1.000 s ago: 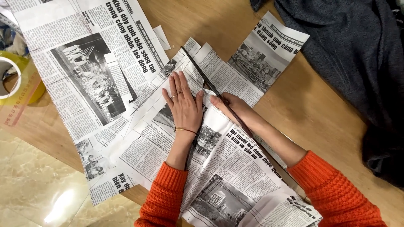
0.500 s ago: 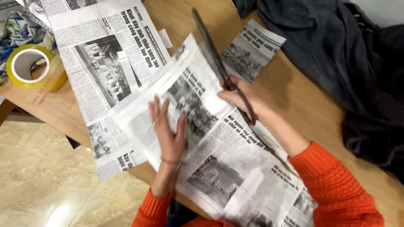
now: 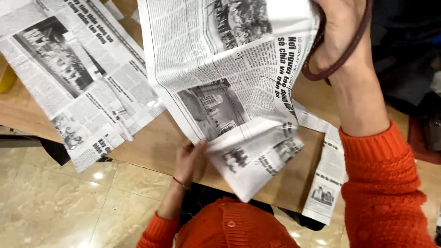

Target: The person is using large scissors to cut newspaper into specific shapes and strips, occasionally using a ruler to guide the cuts.

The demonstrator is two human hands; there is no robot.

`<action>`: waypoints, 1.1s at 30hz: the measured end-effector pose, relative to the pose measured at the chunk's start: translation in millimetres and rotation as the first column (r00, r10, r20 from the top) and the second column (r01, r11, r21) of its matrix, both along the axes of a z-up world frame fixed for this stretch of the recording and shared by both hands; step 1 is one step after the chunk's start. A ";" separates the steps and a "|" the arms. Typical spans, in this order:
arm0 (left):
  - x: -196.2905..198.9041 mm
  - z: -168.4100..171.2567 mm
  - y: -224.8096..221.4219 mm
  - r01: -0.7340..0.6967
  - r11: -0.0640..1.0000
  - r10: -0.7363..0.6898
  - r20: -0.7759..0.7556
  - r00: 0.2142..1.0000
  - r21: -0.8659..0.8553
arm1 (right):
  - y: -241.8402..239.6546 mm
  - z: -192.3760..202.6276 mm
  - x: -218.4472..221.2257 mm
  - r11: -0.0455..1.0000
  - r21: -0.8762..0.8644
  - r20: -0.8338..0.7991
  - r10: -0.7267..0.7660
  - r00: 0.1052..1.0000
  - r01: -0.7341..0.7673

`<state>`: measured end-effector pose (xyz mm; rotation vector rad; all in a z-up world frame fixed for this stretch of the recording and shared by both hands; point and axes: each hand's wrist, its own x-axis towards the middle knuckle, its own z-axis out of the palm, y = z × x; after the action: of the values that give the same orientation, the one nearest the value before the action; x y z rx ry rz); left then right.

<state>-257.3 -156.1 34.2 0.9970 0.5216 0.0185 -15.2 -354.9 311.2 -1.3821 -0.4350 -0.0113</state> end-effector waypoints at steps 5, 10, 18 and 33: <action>51.1 34.0 100.7 0.151 0.583 -0.080 -0.129 0.988 0.799 | -92.7 -63.5 -44.5 0.880 -0.179 -0.041 -0.454 0.890 0.440; 124.2 77.4 237.8 0.515 0.070 -0.434 -0.439 0.787 0.854 | -127.4 -147.0 -152.5 0.838 -0.343 -0.304 -0.527 0.794 0.425; 268.5 49.9 283.5 0.667 -0.635 0.045 -0.844 0.535 0.389 | -112.0 -248.8 -230.8 0.906 -0.163 -0.691 -0.387 0.611 0.390; 100.7 28.5 9.5 -0.217 -0.242 -0.821 -0.081 0.565 0.946 | -52.6 -200.8 -251.6 0.869 -0.370 -0.621 -0.494 0.609 0.328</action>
<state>-156.6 -146.7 62.6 2.6256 -0.9263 0.2794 -266.8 -407.4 110.4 -1.5608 0.5649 0.1871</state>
